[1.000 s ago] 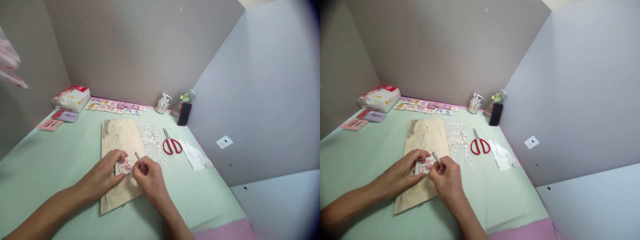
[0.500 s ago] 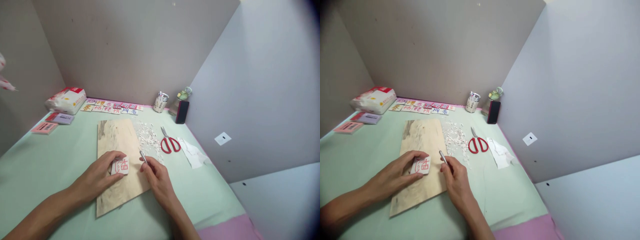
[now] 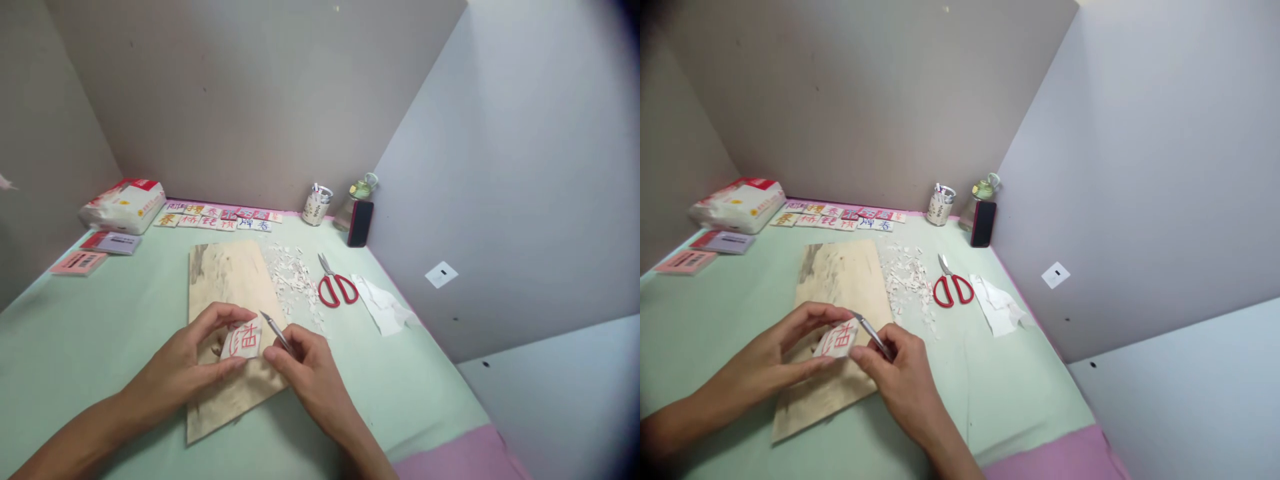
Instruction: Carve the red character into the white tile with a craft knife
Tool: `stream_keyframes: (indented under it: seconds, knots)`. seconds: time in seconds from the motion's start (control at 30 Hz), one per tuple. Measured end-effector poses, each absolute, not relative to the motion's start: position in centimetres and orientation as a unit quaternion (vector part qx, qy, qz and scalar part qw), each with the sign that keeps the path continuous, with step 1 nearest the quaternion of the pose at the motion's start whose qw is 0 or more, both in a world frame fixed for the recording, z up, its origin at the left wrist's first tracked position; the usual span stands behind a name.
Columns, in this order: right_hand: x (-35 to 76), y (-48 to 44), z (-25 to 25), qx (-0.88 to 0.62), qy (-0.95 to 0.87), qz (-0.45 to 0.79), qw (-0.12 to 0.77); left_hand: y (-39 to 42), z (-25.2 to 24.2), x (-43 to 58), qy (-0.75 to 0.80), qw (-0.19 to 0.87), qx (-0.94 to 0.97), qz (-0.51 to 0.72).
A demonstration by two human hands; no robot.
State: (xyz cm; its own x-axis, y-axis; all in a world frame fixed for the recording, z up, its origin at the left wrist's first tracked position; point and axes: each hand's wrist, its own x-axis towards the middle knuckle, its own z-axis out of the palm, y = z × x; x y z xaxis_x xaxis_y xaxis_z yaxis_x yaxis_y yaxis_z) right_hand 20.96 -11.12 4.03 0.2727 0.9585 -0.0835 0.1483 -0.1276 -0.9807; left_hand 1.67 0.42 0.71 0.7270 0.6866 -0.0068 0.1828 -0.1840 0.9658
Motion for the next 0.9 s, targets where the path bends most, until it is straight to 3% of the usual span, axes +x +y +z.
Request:
stream_keyframes:
  seconds: [0.27,0.5,0.67,0.9]
  knots:
    - [20.6,-10.6,3.7,-0.596,-0.477,0.456,0.457,-0.6,1.0,1.9,0.288,0.425,0.814,0.272]
    - [21.7,-10.8,4.0,-0.523,-0.495,0.517,0.463,-0.4,1.6,1.3,0.286,0.431,0.813,0.267]
    - [22.2,-11.4,3.7,-0.595,-0.569,0.316,0.472,1.3,0.1,1.0,0.296,0.379,0.845,0.233]
    - [23.3,-13.4,1.6,-0.613,-0.693,0.074,0.372,2.2,-1.5,1.3,0.304,0.346,0.861,0.215]
